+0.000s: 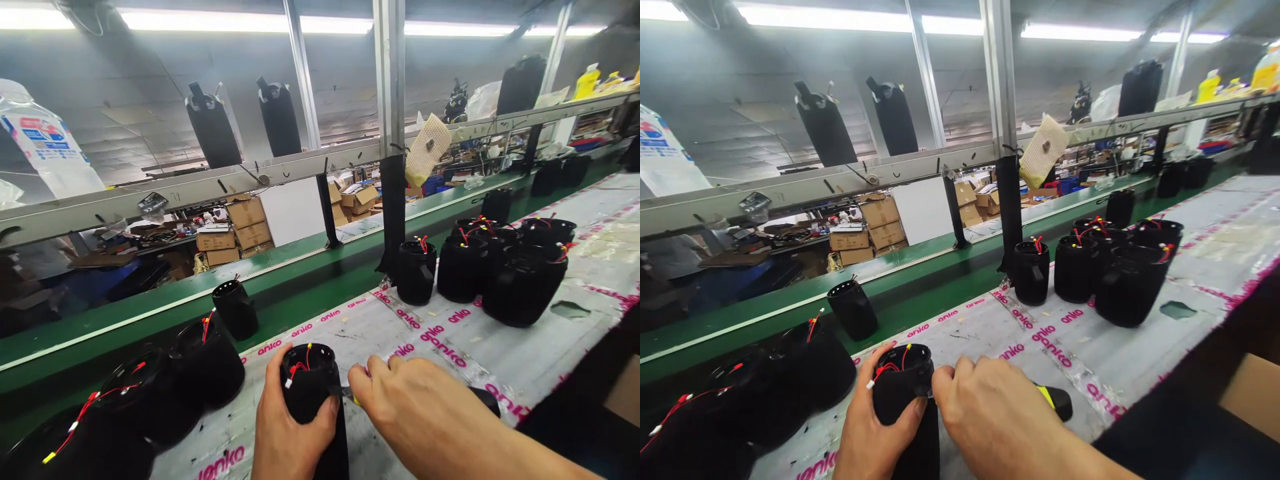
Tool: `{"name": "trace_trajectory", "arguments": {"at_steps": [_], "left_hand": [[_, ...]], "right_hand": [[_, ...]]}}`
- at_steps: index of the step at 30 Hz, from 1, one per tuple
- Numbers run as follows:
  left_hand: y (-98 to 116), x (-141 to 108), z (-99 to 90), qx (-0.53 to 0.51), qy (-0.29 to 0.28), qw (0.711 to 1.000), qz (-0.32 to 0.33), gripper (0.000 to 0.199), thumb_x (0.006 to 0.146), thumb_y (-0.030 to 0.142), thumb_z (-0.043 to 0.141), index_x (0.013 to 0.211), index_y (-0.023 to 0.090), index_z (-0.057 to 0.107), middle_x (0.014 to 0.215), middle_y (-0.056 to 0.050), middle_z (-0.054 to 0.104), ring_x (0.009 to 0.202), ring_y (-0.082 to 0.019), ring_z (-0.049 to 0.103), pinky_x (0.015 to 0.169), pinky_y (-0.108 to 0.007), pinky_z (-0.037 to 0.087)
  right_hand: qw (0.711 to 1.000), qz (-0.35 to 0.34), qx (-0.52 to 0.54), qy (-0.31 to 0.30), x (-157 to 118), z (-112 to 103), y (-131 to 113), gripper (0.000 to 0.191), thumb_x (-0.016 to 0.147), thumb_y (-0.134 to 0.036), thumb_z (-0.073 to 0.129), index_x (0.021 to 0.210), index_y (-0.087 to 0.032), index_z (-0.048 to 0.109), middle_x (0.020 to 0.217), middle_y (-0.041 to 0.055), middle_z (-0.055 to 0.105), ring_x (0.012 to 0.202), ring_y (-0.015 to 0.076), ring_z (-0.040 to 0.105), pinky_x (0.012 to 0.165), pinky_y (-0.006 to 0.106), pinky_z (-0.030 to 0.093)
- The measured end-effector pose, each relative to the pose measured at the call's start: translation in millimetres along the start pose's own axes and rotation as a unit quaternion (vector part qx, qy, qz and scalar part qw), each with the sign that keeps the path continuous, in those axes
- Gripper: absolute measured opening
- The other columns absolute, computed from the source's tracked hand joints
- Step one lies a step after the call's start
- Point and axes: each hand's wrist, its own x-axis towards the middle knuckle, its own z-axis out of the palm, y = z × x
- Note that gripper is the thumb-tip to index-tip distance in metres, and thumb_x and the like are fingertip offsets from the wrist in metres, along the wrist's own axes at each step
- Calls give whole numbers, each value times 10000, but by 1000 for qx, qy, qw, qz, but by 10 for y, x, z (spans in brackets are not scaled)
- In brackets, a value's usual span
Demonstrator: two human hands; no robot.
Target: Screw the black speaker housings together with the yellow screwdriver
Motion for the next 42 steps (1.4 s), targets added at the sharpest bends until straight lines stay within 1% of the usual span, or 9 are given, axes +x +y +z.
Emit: {"name": "trace_trajectory", "arguments": {"at_steps": [7,12,15,17,20,25,31,36,42], "left_hand": [[-65,29,-11,-13,0,1000,-1,681,634,416,720,1266,213,570,1152,-107,716,1097,-368,654,1022,-552,439],[-35,86,-130,-163,-63,983,-65,778,625,555,791,1282,209,559,1113,-99,750,1067,-353,683,962,-459,510],[-21,118,-192,-242,-85,953,-161,913,634,547,828,1399,222,451,1010,-75,759,814,-286,731,717,-370,586],[-39,131,-208,-272,-86,939,-191,1019,602,518,870,1450,211,396,1013,-83,758,766,-263,731,671,-342,590],[-101,141,-210,-276,-78,941,-182,1073,517,501,919,1419,168,442,1029,-113,763,828,-287,737,722,-354,597],[-141,123,-223,-253,-103,948,-163,866,578,537,880,1289,163,559,985,-108,768,868,-301,733,764,-375,590],[-78,92,-221,-251,-86,953,-148,887,590,547,864,1325,194,514,1044,-99,762,907,-301,731,799,-370,585],[-119,112,-217,-199,-89,969,-113,907,578,560,856,1334,208,500,1132,-107,739,987,-322,720,877,-388,547],[-179,90,-165,-148,-55,984,-79,868,558,555,853,1286,226,512,1020,-81,748,905,-319,716,832,-402,547]], "right_hand": [[999,19,8,-50,-41,98,-54,322,636,-59,591,883,-241,493,693,-6,558,499,202,529,447,374,134],[992,-6,116,37,-37,186,37,226,788,-76,609,888,-240,490,740,-21,593,572,192,563,473,356,277],[971,60,196,120,-17,173,26,83,997,-192,482,932,-244,478,740,-35,598,572,173,592,507,337,332],[963,106,210,130,-12,192,-16,149,1055,-238,381,935,-250,469,707,-45,601,540,168,613,489,332,317],[965,124,207,101,-7,269,-128,157,1051,-244,364,922,-253,453,661,-52,610,497,176,635,458,338,275],[965,133,216,66,13,377,-333,76,943,-159,436,959,-227,467,651,-30,650,477,200,658,443,333,246],[963,136,233,10,19,404,-419,37,965,-194,467,977,-223,487,635,-24,660,478,212,658,447,323,206],[965,146,215,28,33,386,-414,80,911,-162,502,897,-228,458,589,-32,645,430,199,641,421,314,184],[976,139,164,36,-21,384,-418,128,905,-154,513,910,-241,419,581,-61,607,422,187,629,406,323,201]]}}
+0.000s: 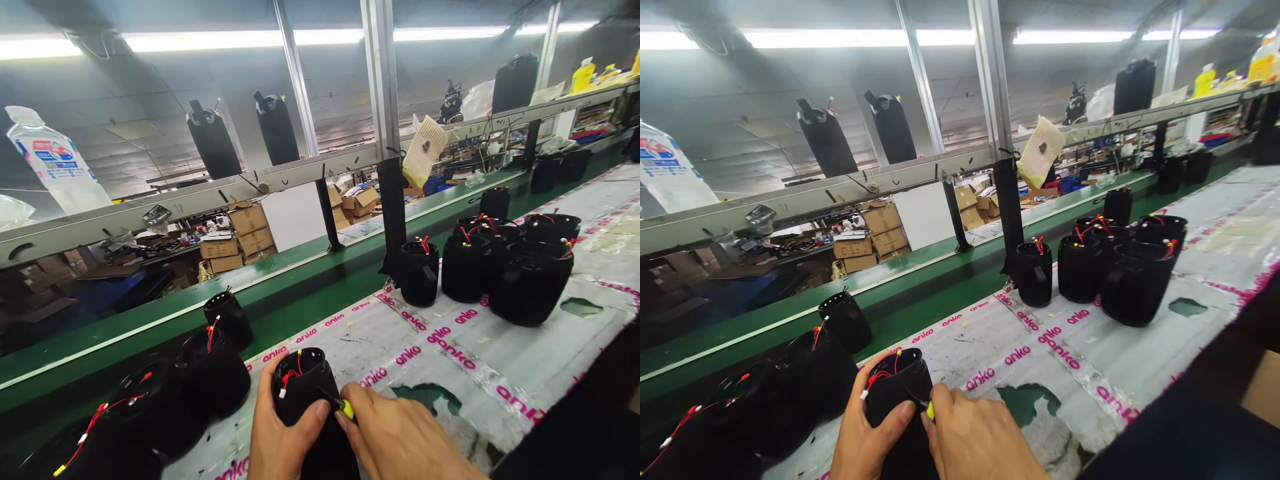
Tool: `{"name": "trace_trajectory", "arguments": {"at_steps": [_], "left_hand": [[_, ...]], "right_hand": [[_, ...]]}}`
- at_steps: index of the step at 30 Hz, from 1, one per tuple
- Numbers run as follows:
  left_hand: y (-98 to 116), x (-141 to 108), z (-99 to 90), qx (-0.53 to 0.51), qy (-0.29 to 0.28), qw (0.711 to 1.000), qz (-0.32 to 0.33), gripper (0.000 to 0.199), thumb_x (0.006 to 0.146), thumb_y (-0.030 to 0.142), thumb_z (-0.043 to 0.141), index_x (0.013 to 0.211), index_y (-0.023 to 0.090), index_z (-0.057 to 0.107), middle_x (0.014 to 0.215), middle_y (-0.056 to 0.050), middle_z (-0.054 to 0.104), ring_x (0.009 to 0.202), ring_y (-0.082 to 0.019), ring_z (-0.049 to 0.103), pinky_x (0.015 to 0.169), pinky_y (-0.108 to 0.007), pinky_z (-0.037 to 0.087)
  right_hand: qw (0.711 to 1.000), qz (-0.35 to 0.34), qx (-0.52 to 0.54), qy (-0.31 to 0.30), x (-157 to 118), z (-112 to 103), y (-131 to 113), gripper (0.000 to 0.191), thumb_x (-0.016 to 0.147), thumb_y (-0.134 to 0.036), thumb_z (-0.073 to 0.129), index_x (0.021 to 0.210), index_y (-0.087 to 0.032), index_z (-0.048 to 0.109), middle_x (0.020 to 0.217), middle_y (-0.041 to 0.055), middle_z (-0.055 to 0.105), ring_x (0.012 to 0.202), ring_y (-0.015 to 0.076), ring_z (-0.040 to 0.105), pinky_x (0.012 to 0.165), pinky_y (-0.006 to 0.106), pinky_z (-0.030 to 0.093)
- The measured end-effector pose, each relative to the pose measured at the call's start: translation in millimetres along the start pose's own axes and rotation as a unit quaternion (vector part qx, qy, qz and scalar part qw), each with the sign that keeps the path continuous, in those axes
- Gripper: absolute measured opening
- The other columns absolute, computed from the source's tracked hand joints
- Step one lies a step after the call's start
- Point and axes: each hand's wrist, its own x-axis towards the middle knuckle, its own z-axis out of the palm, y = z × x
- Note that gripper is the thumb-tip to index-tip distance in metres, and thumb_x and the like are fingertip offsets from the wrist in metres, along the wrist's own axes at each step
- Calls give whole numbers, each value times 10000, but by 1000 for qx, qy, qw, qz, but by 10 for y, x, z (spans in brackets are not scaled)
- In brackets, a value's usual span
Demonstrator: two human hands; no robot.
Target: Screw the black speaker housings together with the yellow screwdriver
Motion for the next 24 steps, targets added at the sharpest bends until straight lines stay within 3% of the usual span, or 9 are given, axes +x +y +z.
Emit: {"name": "trace_trajectory", "arguments": {"at_steps": [4,8,18,24], "left_hand": [[15,-39,62,51,63,996,38,776,569,484,830,1243,216,554,1059,-76,730,969,-326,696,970,-469,498],[75,-82,88,92,92,991,36,699,595,431,769,1226,215,560,1124,-86,694,1004,-326,667,973,-487,480],[64,-69,76,78,102,991,36,683,602,456,776,1203,215,562,1134,-82,682,1037,-318,652,973,-461,486],[-5,-34,-27,-16,47,998,-27,790,626,618,795,1258,251,495,1034,-60,727,932,-315,699,893,-434,522]], "right_hand": [[999,16,-45,-4,-39,5,-42,153,897,-142,542,925,-234,424,639,-42,627,424,180,631,401,334,206],[997,36,-73,-7,-28,-31,-128,207,835,-103,582,926,-226,442,647,-39,633,409,172,626,393,339,198],[995,46,-84,-2,67,-57,-211,223,783,-63,562,918,-211,465,623,-22,619,394,177,614,374,284,243],[995,35,-83,43,14,47,-204,202,830,-75,519,962,-216,457,655,-20,621,428,166,616,389,289,305]]}}
